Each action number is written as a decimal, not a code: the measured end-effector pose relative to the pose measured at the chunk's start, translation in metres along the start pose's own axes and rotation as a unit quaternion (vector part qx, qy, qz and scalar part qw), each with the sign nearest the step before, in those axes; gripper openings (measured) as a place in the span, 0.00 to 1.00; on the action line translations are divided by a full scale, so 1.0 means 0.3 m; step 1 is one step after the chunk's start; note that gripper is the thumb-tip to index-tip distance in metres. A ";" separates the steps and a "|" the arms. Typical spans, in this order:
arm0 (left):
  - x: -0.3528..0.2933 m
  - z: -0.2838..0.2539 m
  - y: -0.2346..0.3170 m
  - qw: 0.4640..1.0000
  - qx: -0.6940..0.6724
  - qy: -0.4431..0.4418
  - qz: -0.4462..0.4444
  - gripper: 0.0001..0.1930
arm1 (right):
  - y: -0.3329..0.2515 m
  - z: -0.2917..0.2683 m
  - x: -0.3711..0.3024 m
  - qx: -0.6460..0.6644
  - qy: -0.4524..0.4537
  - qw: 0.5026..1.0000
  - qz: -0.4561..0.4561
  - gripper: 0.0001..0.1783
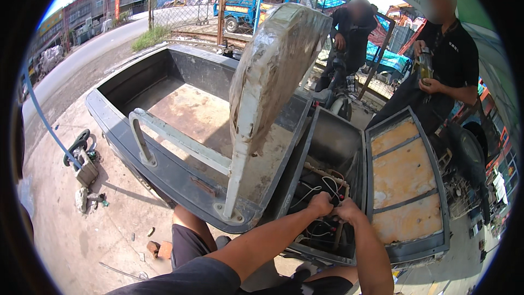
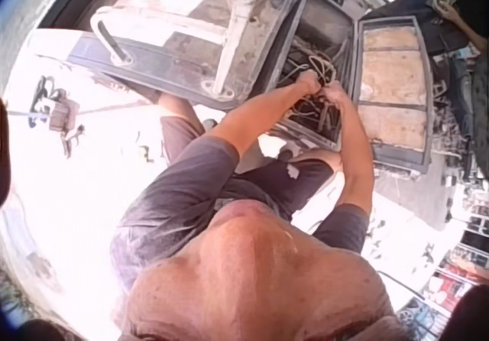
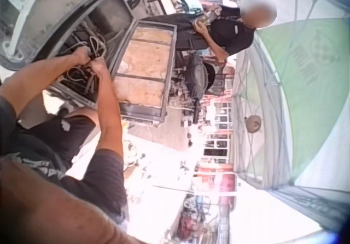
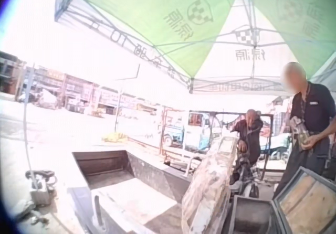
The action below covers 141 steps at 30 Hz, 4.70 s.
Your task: The person works on the electrical wiring inside a compartment of a three-wheeled vehicle. They use pliers to strip wire insulation and connect wires to a battery terminal.
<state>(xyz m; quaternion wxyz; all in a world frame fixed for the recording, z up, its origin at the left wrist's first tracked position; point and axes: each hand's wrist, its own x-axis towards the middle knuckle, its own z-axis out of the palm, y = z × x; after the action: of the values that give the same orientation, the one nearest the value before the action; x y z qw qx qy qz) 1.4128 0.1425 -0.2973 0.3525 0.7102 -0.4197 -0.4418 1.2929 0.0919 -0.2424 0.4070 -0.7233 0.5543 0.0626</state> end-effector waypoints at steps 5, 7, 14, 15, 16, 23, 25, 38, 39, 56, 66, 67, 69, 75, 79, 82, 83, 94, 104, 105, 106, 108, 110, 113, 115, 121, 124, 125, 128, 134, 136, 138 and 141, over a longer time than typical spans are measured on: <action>0.041 0.035 -0.039 0.997 0.043 0.049 0.052 0.08 | -0.011 -0.002 0.000 -0.029 -0.007 0.999 -0.015 0.13; 0.039 0.030 -0.034 0.997 0.033 0.055 0.048 0.08 | -0.026 -0.014 -0.025 -0.018 -0.018 1.000 -0.015 0.14; 0.047 0.021 -0.042 0.994 0.022 0.085 0.060 0.07 | -0.042 -0.033 -0.060 0.010 -0.022 1.000 -0.013 0.12; 0.047 0.021 -0.036 0.995 0.018 0.080 0.050 0.07 | -0.041 -0.040 -0.069 0.016 -0.019 1.000 -0.007 0.12; 0.046 0.028 -0.026 0.996 0.017 0.075 0.038 0.08 | -0.042 -0.050 -0.073 0.023 -0.014 1.000 0.001 0.12; 0.133 0.029 -0.111 0.993 -0.106 0.048 0.013 0.11 | -0.043 -0.050 -0.039 0.016 -0.010 0.999 -0.033 0.08; 0.090 0.013 -0.069 0.974 -0.214 -0.006 -0.076 0.10 | -0.020 -0.059 -0.032 0.003 -0.020 0.999 -0.028 0.10; 0.044 0.008 -0.029 0.991 -0.106 -0.072 -0.045 0.15 | 0.062 -0.056 0.035 0.016 0.003 0.999 -0.041 0.07; 0.049 0.007 -0.038 0.994 -0.083 -0.073 -0.030 0.15 | 0.055 -0.055 0.031 0.019 0.000 0.999 -0.039 0.07; 0.068 0.021 -0.043 0.970 -0.174 -0.130 -0.109 0.12 | 0.036 -0.098 -0.031 0.165 -0.111 0.980 -0.023 0.05; 0.092 0.027 -0.064 0.945 -0.259 -0.146 -0.140 0.09 | -0.009 -0.091 -0.082 0.105 -0.100 0.989 0.023 0.11; 0.099 0.032 -0.069 0.943 -0.264 -0.142 -0.146 0.08 | -0.007 -0.086 -0.074 0.113 -0.093 0.989 0.022 0.12; 0.084 0.041 -0.053 0.941 -0.273 -0.130 -0.151 0.08 | 0.008 -0.081 -0.063 0.124 -0.076 0.989 0.017 0.12; 0.090 0.039 -0.057 0.932 -0.293 -0.130 -0.172 0.10 | -0.015 -0.059 -0.060 0.129 -0.048 0.990 0.009 0.10; 0.093 0.050 -0.051 0.922 -0.314 -0.119 -0.194 0.12 | -0.026 -0.041 -0.057 0.113 -0.045 0.992 0.032 0.11; 0.106 0.044 -0.058 0.914 -0.334 -0.117 -0.199 0.12 | -0.032 -0.025 -0.039 0.090 -0.040 0.995 0.035 0.12; 0.101 0.041 -0.049 0.912 -0.336 -0.119 -0.203 0.12 | -0.032 -0.025 -0.033 0.084 -0.035 0.995 0.035 0.12; 0.123 0.049 -0.058 0.890 -0.396 -0.128 -0.186 0.09 | 0.002 0.005 0.027 0.134 0.033 0.990 -0.017 0.17; 0.101 0.048 -0.045 0.889 -0.391 -0.109 -0.211 0.09 | 0.003 0.036 0.048 0.165 0.082 0.983 0.017 0.14; 0.100 0.050 -0.041 0.888 -0.393 -0.108 -0.213 0.09 | 0.019 0.040 0.068 0.185 0.081 0.979 0.024 0.14; 0.099 0.054 -0.037 0.887 -0.395 -0.107 -0.215 0.09 | 0.035 0.044 0.088 0.205 0.080 0.975 0.031 0.13; 0.106 0.062 -0.043 0.887 -0.396 -0.099 -0.216 0.09 | 0.048 0.053 0.116 0.226 0.075 0.970 0.041 0.11; 0.122 0.069 -0.056 0.886 -0.402 -0.084 -0.213 0.09 | 0.045 0.059 0.128 0.230 0.067 0.970 0.050 0.10; 0.138 0.078 -0.069 0.882 -0.420 -0.050 -0.207 0.09 | 0.025 0.065 0.124 0.231 0.056 0.968 0.074 0.06; 0.120 0.088 -0.049 0.877 -0.432 -0.028 -0.206 0.10 | 0.041 0.066 0.134 0.248 0.053 0.964 0.076 0.06; 0.098 0.083 -0.039 0.885 -0.414 -0.060 -0.204 0.11 | 0.062 0.061 0.151 0.267 0.045 0.958 0.094 0.06; 0.116 0.079 -0.058 0.880 -0.425 -0.061 -0.202 0.12 | 0.048 0.060 0.146 0.279 0.036 0.954 0.102 0.06; 0.114 0.080 -0.055 0.879 -0.427 -0.067 -0.203 0.12 | 0.052 0.058 0.144 0.286 0.033 0.952 0.106 0.06; 0.114 0.081 -0.061 0.873 -0.439 -0.085 -0.192 0.10 | 0.047 0.049 0.127 0.283 0.023 0.953 0.105 0.08; 0.121 0.079 -0.069 0.876 -0.435 -0.085 -0.191 0.10 | 0.027 0.055 0.108 0.289 0.045 0.951 0.103 0.09; 0.121 0.071 -0.067 0.874 -0.438 -0.077 -0.193 0.10 | 0.028 0.056 0.097 0.298 0.029 0.950 0.093 0.09; 0.124 0.067 -0.078 0.867 -0.451 -0.071 -0.201 0.09 | 0.014 0.051 0.078 0.289 0.018 0.954 0.078 0.09; 0.137 0.062 -0.077 0.854 -0.473 -0.065 -0.207 0.09 | 0.005 0.034 0.070 0.271 0.011 0.961 0.050 0.09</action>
<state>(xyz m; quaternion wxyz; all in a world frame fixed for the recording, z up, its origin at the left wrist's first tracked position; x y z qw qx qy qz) 1.4126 0.1122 -0.3379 0.5182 0.4980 -0.0247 -0.6949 1.3032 0.0827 -0.2614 0.5784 -0.5578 0.5901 -0.0777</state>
